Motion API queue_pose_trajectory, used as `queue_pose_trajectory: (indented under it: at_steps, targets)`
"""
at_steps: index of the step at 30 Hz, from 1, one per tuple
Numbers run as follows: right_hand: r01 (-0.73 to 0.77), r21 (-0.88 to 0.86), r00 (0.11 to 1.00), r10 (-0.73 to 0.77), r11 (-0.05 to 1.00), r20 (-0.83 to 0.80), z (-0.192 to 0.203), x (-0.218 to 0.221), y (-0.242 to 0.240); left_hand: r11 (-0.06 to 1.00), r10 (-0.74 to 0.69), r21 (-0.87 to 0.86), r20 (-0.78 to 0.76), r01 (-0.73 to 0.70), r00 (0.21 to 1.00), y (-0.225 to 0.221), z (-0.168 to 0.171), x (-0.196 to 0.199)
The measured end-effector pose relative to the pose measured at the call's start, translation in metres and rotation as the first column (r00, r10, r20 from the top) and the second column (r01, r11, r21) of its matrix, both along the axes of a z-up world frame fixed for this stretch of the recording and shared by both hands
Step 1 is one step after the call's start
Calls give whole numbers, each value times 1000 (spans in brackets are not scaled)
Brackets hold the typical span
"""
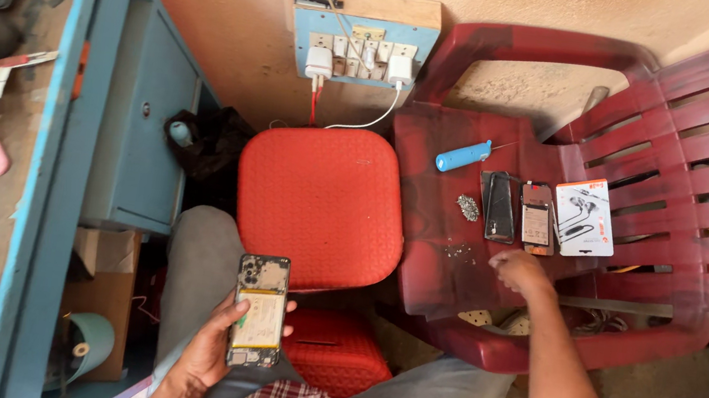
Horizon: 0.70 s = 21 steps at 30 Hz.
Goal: The person uses a screwdriver to remove screws from a disassembled mobile phone held in their left hand. They repeatedly place the removed screws onto a nearby red chair and continue unscrewing different sections of the phone's internal frame.
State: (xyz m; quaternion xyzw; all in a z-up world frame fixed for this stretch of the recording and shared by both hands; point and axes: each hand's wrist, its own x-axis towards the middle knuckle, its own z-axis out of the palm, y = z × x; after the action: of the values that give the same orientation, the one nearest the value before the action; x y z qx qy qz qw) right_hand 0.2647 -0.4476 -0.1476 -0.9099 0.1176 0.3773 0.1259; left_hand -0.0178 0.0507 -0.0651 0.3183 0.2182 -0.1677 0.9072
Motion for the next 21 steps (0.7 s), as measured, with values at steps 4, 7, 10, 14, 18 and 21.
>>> queue_pose_trajectory:
  at_steps: [4, 7, 10, 14, 18, 21]
  targets:
    - [-318, -148, 915, 343, 937, 210, -12, 1, 8, 1000, -7, -9, -24, 7, 1000, -2, -5, 7]
    - [-219, -170, 958, 245, 961, 147, -15, -1, 14, 1000, -16, 4, -49, 16, 999, -3, -8, 12]
    - [-237, -135, 959, 254, 962, 126, -18, 5, 13, 999, -37, 13, -87, 38, 996, -2, -11, 16]
    - [-97, -128, 975, 120, 987, 187, -15, 21, -1, 999, -49, 15, -107, 51, 993, -2, -13, 19]
    - [-76, -186, 940, 132, 980, 314, -13, 32, -10, 999, -48, 15, -106, 49, 993, -1, -11, 20]
    - [-144, -258, 922, 224, 955, 316, -18, 37, -7, 999, -40, 26, -152, 45, 988, -2, -9, 22]
